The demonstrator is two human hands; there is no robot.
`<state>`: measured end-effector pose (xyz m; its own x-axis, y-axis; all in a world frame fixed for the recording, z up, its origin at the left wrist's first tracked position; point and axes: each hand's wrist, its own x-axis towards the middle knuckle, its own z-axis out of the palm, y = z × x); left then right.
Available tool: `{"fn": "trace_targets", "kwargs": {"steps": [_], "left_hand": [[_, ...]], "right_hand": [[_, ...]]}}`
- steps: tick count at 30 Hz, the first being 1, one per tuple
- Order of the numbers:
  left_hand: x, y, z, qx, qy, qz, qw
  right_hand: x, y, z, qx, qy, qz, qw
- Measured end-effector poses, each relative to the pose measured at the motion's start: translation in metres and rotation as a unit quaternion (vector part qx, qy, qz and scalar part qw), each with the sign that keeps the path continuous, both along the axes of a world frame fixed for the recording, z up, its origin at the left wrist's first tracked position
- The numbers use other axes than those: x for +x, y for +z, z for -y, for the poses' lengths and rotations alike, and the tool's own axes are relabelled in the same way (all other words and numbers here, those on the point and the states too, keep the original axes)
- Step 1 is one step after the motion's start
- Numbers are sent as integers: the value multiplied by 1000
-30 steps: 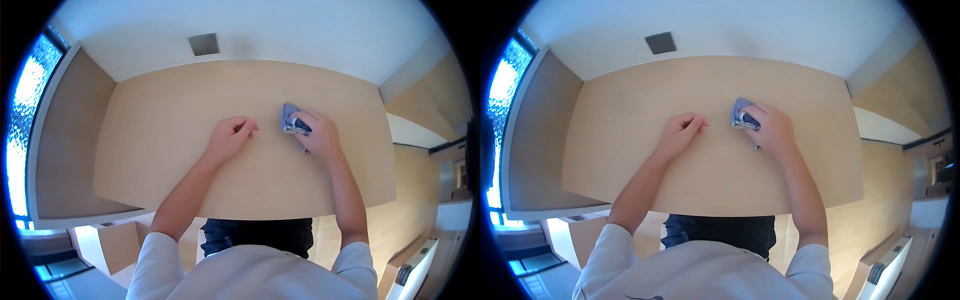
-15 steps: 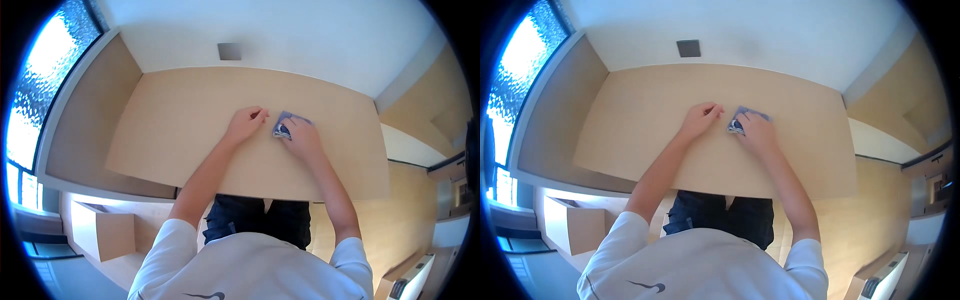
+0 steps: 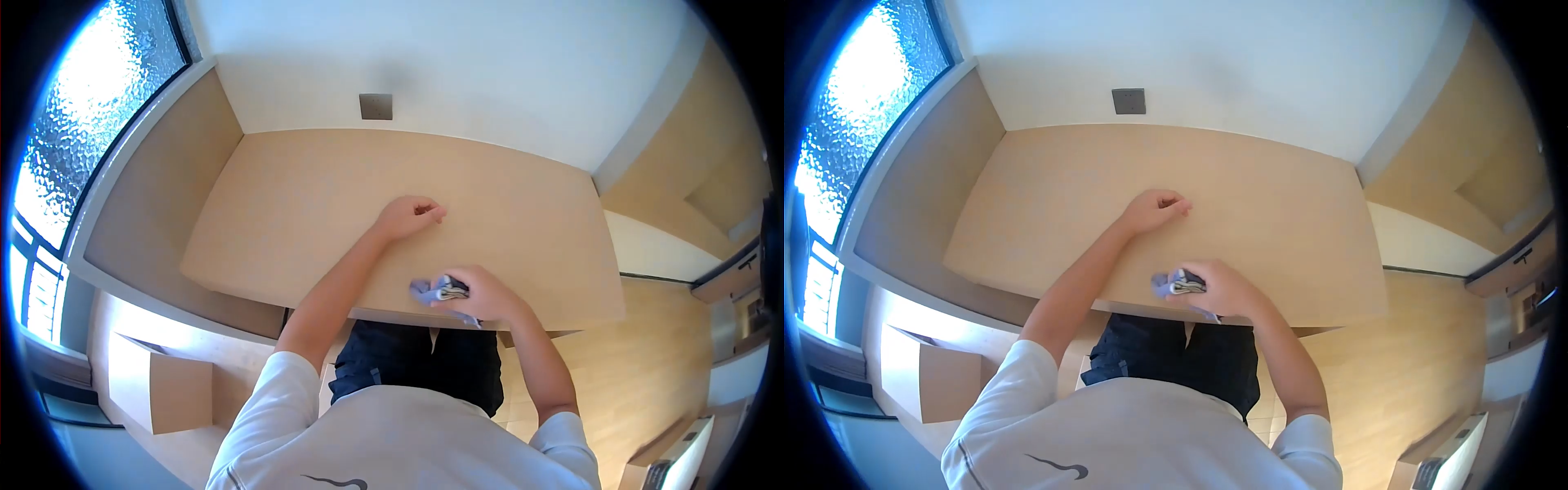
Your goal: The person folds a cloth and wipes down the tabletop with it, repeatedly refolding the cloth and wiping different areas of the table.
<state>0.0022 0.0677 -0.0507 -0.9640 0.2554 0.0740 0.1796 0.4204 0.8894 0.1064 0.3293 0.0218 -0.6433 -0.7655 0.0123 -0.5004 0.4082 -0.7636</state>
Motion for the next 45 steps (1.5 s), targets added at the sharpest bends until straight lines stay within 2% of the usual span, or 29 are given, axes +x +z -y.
{"fn": "trace_targets", "kwargs": {"steps": [2,3,6,8,10,12,16,18,20,21,23,26,28,29,32,38,40,43,45], "left_hand": [[-2,-5,3,72,-44,20,996],[-3,-2,4,107,-66,29,992],[6,11,2,254,-154,150,943],[15,24,-17,332,-147,151,919],[18,40,-34,341,-111,136,923],[16,52,-43,279,-45,100,954],[-13,49,-60,256,19,52,965],[-23,39,-68,285,51,49,956],[-26,29,-71,262,71,16,962],[-28,18,-69,268,81,14,960],[-21,2,-69,280,96,25,955],[-15,11,-69,308,117,27,944],[-14,11,-67,343,148,19,927],[-11,10,-66,340,151,24,928],[-6,19,-68,321,157,27,933],[-6,15,-67,328,119,25,937],[-7,11,-70,344,112,16,932],[-5,23,-71,380,95,77,917],[-7,18,-62,358,52,97,927]], "right_hand": [[3,24,-13,-85,-13,61,994],[4,40,-13,-72,-57,56,994],[-33,33,-16,-90,-155,13,984],[-64,25,-15,-131,-197,-12,972],[-92,28,-13,-128,-239,-39,962],[-122,19,-16,-176,-234,-22,956],[-170,-10,-29,-220,-230,23,948],[-177,-32,-31,-294,-234,68,924],[-182,-55,-35,-350,-238,133,896],[-186,-63,-34,-370,-237,183,879],[-174,-74,-28,-364,-244,205,875],[-156,-56,-22,-437,-227,304,815],[-153,-47,-23,-435,-215,332,809],[-150,-47,-20,-431,-205,350,806],[-138,-54,-14,-375,-210,313,847],[-135,-53,-16,-357,-259,286,851],[-131,-40,-18,-371,-299,304,825],[-136,-40,-20,-429,-341,331,768],[-138,-36,-26,-452,-362,341,740]]}}
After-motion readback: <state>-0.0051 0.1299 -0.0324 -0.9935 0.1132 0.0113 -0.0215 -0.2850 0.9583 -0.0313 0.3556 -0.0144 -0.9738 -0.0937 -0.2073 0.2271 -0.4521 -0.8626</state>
